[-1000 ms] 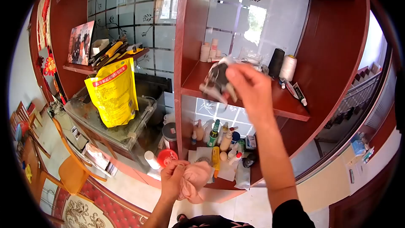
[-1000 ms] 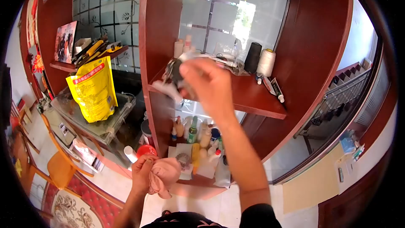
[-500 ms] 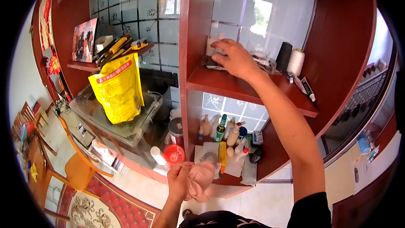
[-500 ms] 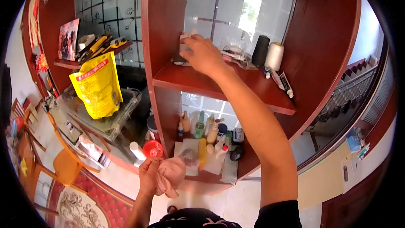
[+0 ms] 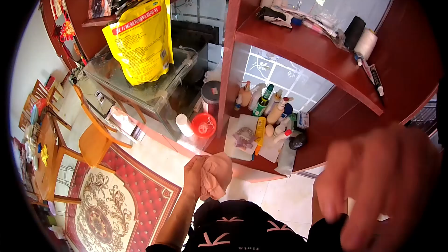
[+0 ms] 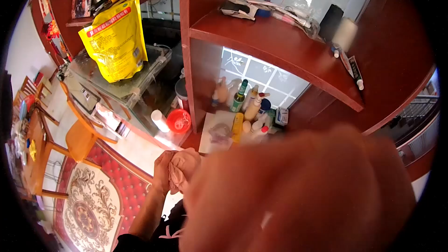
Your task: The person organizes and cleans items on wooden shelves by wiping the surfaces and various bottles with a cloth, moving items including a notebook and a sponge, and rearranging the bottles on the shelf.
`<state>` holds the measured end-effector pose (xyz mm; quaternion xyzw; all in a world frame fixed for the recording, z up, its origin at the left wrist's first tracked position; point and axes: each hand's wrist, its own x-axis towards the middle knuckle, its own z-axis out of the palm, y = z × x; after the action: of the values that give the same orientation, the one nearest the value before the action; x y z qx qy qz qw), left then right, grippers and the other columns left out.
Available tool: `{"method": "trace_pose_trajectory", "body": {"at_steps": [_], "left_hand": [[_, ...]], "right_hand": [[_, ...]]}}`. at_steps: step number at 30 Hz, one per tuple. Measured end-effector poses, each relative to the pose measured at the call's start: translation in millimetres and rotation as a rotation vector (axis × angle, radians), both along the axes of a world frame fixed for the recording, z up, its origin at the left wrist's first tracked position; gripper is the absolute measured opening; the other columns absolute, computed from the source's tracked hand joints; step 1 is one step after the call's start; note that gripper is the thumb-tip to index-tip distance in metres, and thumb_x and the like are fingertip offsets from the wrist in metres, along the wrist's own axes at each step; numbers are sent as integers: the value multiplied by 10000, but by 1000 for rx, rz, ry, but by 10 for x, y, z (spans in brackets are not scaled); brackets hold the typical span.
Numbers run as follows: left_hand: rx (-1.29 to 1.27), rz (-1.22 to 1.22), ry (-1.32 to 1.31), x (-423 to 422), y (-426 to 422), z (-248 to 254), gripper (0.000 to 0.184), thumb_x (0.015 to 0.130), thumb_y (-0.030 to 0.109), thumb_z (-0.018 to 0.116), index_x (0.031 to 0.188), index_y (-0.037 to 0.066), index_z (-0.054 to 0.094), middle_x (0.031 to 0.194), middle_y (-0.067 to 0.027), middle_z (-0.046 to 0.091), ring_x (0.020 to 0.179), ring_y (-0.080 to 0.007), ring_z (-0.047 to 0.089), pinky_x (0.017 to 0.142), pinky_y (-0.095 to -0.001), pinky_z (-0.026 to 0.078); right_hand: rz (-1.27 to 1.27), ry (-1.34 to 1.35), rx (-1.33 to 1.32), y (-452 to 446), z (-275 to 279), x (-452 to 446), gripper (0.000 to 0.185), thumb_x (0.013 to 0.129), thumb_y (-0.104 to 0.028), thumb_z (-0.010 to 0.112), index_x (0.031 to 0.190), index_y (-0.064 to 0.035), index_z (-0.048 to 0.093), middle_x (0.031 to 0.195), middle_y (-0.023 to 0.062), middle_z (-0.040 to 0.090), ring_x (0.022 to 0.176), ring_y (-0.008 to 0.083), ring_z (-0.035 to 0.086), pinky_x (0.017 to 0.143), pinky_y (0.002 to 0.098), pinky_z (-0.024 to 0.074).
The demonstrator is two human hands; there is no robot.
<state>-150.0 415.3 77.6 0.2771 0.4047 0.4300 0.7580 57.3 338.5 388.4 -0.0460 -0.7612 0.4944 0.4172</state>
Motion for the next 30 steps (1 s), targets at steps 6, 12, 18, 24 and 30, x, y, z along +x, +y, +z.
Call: {"method": "trace_pose_trajectory", "body": {"at_steps": [6,12,18,24,30], "left_hand": [[-6,-7,-6,-33,-10,-42,260,990,139,464,996,-62,629,936,-140,681,834,-199,666,772,-311,554],[-6,-29,25,22,-18,-88,256,988,142,465,997,-61,622,928,-134,675,820,-192,658,762,-302,546],[-34,-66,13,59,-10,-170,242,979,130,468,993,-47,632,918,-119,671,816,-178,647,753,-297,536],[-6,-83,51,103,-21,-216,231,977,129,480,985,-40,637,918,-104,668,828,-156,638,761,-278,527],[-4,-62,44,65,-47,-213,227,984,137,490,975,-37,635,912,-99,667,827,-150,636,764,-266,520]], "right_hand": [[100,97,-105,-150,-39,96,164,916,-93,532,839,22,620,877,126,668,740,232,647,729,330,525],[116,166,-158,-265,-65,164,189,919,-40,501,766,22,593,851,130,652,683,239,641,684,339,532],[136,227,-190,-381,-139,251,248,922,13,470,694,22,567,824,135,637,627,245,635,638,348,539],[67,313,-152,-493,-232,287,246,918,22,463,704,0,582,815,107,636,607,231,621,580,339,519],[-82,357,119,-309,-193,-6,117,902,-248,664,823,-189,726,845,-64,676,633,112,530,553,248,402]]}}
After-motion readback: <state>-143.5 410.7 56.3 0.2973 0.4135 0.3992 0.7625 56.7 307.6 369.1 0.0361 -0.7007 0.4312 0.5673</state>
